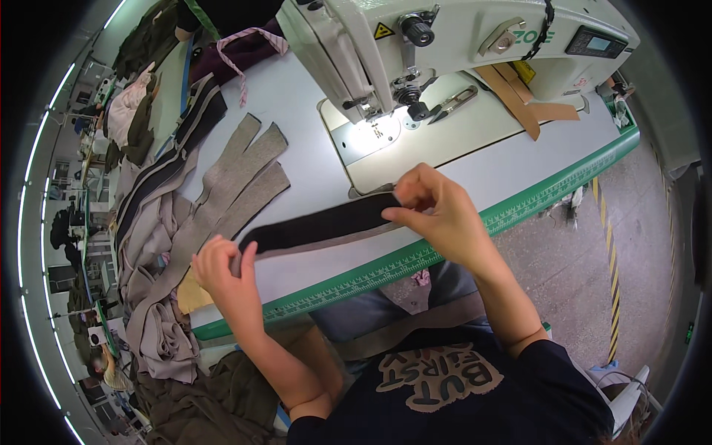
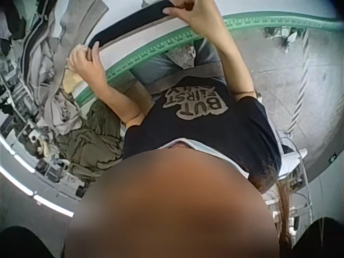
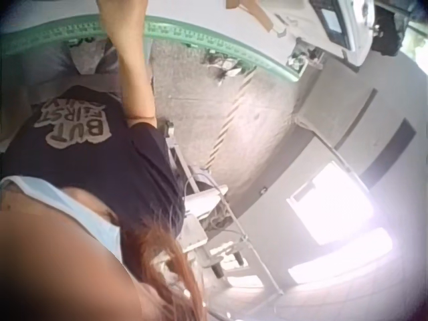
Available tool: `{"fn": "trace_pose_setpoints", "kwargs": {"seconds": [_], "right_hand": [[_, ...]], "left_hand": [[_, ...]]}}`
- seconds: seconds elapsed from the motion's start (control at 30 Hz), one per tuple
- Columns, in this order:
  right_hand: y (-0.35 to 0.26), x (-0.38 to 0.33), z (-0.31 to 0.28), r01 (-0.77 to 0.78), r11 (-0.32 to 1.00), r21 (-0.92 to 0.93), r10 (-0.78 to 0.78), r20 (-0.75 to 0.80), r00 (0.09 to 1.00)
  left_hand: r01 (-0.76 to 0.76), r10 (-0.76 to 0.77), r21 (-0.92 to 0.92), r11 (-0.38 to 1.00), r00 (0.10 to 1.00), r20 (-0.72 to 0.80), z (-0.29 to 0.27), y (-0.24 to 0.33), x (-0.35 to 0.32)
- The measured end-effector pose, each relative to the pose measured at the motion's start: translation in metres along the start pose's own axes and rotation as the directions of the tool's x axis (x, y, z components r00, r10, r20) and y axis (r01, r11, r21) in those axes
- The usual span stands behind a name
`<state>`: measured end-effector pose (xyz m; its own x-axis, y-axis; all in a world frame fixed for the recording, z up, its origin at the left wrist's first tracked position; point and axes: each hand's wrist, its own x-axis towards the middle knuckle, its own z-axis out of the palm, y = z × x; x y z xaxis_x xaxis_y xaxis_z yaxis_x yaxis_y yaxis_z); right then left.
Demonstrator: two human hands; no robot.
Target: Sewing fabric strips together using an industrial sewing machine.
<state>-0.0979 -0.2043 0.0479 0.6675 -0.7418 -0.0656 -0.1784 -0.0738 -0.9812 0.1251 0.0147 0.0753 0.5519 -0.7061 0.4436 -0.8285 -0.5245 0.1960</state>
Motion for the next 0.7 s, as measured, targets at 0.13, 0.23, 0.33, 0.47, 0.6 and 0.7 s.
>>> {"fn": "trace_pose_setpoints", "kwargs": {"seconds": [0.13,0.23,0.33,0.47,0.6,0.7], "right_hand": [[0.001,0.000,0.019,0.094,0.990,0.101,-0.099,0.047,0.994],[0.002,-0.001,0.027,0.098,0.986,0.132,-0.109,0.077,0.991],[0.001,-0.003,0.024,0.069,0.975,0.211,-0.093,0.107,0.990],[-0.003,-0.007,0.021,0.104,0.984,0.145,-0.119,0.103,0.988],[0.001,-0.006,0.025,0.111,0.974,0.196,-0.131,0.093,0.987],[0.004,-0.006,0.025,0.054,0.961,0.269,-0.090,0.124,0.988]], "left_hand": [[-0.120,0.119,-0.054,0.991,0.993,-0.026,0.017,0.037,0.031],[-0.197,0.281,-0.432,0.880,0.950,0.140,0.037,0.069,0.037],[-0.086,0.319,-0.629,0.773,0.909,0.268,0.038,0.086,0.040],[0.137,0.255,-0.694,0.707,0.866,0.430,0.035,0.088,0.039],[0.294,0.171,-0.744,0.600,0.862,0.478,0.029,0.086,0.035],[0.392,0.094,-0.819,0.420,0.879,0.468,0.023,0.090,0.032]]}}
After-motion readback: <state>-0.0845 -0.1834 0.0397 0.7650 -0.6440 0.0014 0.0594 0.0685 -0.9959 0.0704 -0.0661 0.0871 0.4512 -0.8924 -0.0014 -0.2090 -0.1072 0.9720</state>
